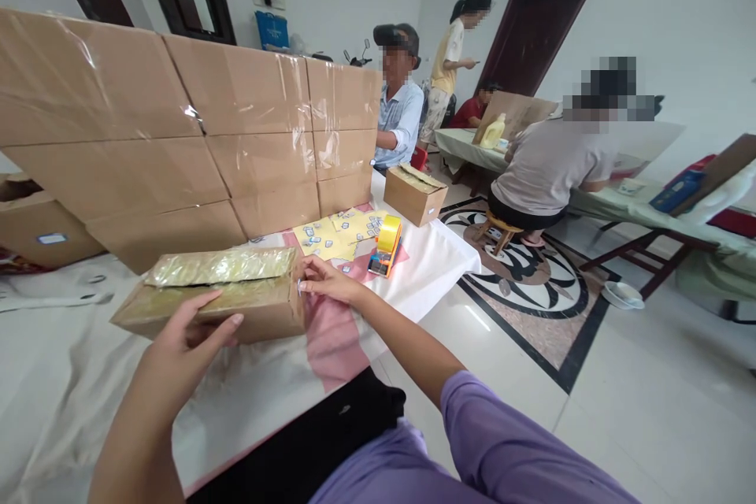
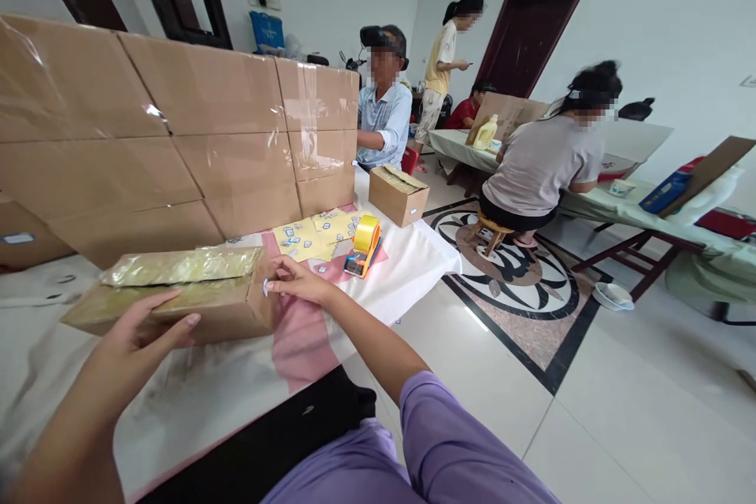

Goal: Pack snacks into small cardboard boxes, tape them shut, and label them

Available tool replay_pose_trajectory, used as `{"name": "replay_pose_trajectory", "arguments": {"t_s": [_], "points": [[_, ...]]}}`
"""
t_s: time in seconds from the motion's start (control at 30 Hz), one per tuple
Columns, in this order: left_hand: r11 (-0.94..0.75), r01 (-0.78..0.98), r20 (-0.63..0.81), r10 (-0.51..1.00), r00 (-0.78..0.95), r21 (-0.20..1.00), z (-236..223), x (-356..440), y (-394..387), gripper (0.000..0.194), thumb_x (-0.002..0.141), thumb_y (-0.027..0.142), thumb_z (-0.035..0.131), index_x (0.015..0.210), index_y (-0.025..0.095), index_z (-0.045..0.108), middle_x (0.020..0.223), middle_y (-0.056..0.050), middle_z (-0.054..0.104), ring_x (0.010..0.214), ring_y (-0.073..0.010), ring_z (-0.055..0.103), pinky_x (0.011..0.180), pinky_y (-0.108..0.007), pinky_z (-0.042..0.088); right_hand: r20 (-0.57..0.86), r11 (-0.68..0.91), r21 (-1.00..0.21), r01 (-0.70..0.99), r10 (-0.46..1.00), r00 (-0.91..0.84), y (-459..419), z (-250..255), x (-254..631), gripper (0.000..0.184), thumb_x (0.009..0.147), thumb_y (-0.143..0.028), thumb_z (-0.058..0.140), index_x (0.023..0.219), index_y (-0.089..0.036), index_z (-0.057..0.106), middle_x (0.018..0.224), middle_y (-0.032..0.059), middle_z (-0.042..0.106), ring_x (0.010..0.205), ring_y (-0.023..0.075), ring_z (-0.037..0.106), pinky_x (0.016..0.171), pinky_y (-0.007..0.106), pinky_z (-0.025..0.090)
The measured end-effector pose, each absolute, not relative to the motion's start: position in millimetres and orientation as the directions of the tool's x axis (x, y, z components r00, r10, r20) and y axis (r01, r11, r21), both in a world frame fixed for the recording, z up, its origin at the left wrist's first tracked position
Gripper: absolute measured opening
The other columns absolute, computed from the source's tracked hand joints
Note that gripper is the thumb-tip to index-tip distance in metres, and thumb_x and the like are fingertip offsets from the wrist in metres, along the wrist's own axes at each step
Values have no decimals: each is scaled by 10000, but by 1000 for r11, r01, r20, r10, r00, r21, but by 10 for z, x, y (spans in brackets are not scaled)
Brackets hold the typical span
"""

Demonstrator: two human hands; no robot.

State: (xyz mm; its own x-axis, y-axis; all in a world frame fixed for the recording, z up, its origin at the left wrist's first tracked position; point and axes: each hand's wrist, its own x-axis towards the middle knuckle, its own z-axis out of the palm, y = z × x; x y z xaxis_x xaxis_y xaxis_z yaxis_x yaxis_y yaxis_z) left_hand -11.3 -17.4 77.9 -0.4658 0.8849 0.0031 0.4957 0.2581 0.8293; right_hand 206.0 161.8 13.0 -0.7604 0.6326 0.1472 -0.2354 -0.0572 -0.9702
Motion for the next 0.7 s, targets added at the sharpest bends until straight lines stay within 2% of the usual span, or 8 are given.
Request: {"name": "replay_pose_trajectory", "arguments": {"t_s": [0.2, 0.33, 0.53, 0.63, 0.7], "points": [[244, 477, -13, 900, -436, 844, 869, -60, -249, 938, 676, 727, 738, 1472, 289, 503, 746, -26, 766, 887, -332, 748, 571, -279, 447, 124, -129, -954, -270, 652, -748, 1628, 52, 2024, 751, 643, -400, 956, 1268, -282, 557, 1009, -4, 595, 892, 152, 595, 677, 239, 511], [242, 501, -6, 904, -428, 831, 858, -69, -223, 933, 704, 716, 723, 1480, 253, 490, 735, -34, 762, 914, -344, 752, 627, -314, 484, 128, -130, -948, -290, 680, -722, 1601, 45, 1975, 691, 663, -415, 943, 1238, -284, 584, 1007, -8, 603, 839, 128, 592, 623, 208, 484], [245, 476, -8, 895, -446, 844, 846, -54, -194, 884, 706, 722, 722, 1454, 306, 501, 795, -25, 760, 910, -331, 766, 717, -364, 546, 125, -135, -945, -297, 690, -713, 1583, 26, 1984, 734, 681, -457, 927, 1304, -269, 586, 984, -11, 614, 737, 100, 558, 629, 221, 491], [225, 450, -3, 897, -443, 864, 858, -32, -208, 857, 719, 703, 726, 1444, 307, 498, 818, -25, 756, 881, -315, 769, 786, -397, 590, 137, -141, -945, -296, 650, -748, 1580, 26, 2026, 797, 663, -423, 940, 1360, -273, 583, 995, -1, 627, 806, 128, 593, 659, 233, 499], [214, 499, 38, 893, -448, 840, 854, -34, -214, 831, 735, 705, 717, 1429, 294, 516, 784, -23, 750, 852, -311, 771, 801, -415, 608, 152, -132, -944, -301, 637, -756, 1566, 27, 2042, 827, 677, -381, 937, 1408, -280, 562, 1007, 2, 633, 860, 142, 602, 681, 234, 497]]}}
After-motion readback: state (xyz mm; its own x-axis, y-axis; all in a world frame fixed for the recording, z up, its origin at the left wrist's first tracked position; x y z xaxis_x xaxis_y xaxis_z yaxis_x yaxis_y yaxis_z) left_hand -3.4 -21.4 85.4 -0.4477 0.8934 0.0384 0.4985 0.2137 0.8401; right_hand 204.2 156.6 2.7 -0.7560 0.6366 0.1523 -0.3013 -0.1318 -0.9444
